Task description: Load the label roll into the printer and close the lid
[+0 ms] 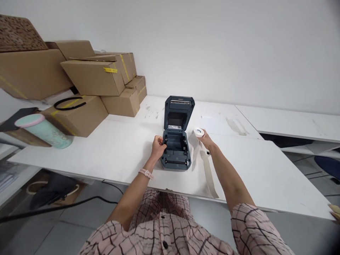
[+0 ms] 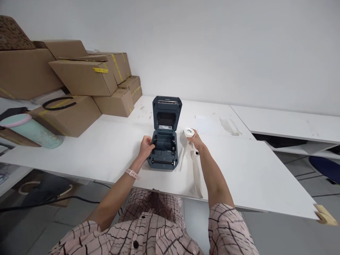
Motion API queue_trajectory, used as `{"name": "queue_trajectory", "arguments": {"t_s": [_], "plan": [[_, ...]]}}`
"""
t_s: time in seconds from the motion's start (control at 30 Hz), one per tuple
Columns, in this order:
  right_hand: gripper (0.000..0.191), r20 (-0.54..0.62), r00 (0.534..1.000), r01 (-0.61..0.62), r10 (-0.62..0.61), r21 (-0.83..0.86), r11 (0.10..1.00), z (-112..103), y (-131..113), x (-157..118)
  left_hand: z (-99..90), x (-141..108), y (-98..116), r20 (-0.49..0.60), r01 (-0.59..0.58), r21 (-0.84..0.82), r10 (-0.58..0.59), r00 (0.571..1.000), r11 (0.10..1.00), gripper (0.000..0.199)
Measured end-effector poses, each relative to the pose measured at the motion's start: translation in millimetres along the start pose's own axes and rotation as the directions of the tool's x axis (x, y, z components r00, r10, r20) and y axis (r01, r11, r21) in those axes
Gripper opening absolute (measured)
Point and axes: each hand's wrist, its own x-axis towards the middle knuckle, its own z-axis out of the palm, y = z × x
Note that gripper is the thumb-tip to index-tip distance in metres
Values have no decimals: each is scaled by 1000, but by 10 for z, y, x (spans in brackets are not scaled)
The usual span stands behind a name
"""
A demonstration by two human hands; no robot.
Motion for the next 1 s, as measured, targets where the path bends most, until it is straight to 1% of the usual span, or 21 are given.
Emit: {"name": "queue_trajectory", "arguments": {"t_s": [0.07,0.13,0.2,0.27,0.33,0.4,0.47,0.53,0.57,0.63,0.67,0.73,0.77,0.8,0.83,0.87,0.93,1.0], "plan": [[82,64,998,-17,15,28,999,-104,-23,-55,-2,-3,-1,4,5,-5,-5,1000,1000,34],[83,156,988,-34,19,92,995,-315,-32,-184,-4,-7,3,7,2,-22,-2,1000,1000,34],[77,219,976,-43,2,183,982,-573,-7,-394,-5,-10,9,8,-14,-38,14,1000,999,33],[70,249,968,-58,-1,229,972,-785,41,-655,-5,-11,15,11,-21,-35,21,1000,999,33],[66,304,952,-89,26,194,977,-878,80,-909,-2,-9,15,13,-15,-23,16,1000,1000,33],[62,363,930,-103,63,92,990,-849,85,-1098,1,-3,8,12,-12,-20,13,1000,1000,34],[57,412,908,-90,82,1,996,-756,50,-1198,4,4,-6,10,-18,-34,18,1000,999,35],[55,463,883,-73,79,-30,997,-665,-30,-1224,6,8,-20,11,-26,-60,27,1000,998,36],[56,490,870,-64,60,-8,998,-631,-93,-1221,7,9,-27,11,-29,-71,30,999,997,36],[64,538,842,-14,-44,102,995,-564,-284,-1201,7,8,-39,12,-31,-86,32,999,996,36],[68,566,817,26,-115,164,986,-516,-415,-1186,8,7,-44,11,-31,-90,32,999,995,36],[70,636,735,123,-235,216,969,-348,-728,-1146,9,3,-49,10,-28,-105,29,1000,994,36],[67,682,686,178,-253,181,967,-221,-891,-1116,11,1,-50,9,-23,-119,25,1000,993,37],[62,719,653,239,-238,103,966,-69,-1040,-1077,13,-1,-50,11,-15,-136,16,1000,991,38],[57,729,648,323,-222,1,946,103,-1164,-1029,14,-2,-49,13,-4,-153,6,1000,988,38],[52,727,656,411,-201,-122,903,283,-1254,-973,17,-3,-47,17,9,-166,-6,1000,986,39],[48,710,693,528,-129,-378,760,624,-1320,-850,21,-1,-43,19,31,-177,-28,999,984,40],[47,691,722,567,-32,-565,599,877,-1262,-735,24,1,-41,17,41,-179,-38,999,983,40]]}}
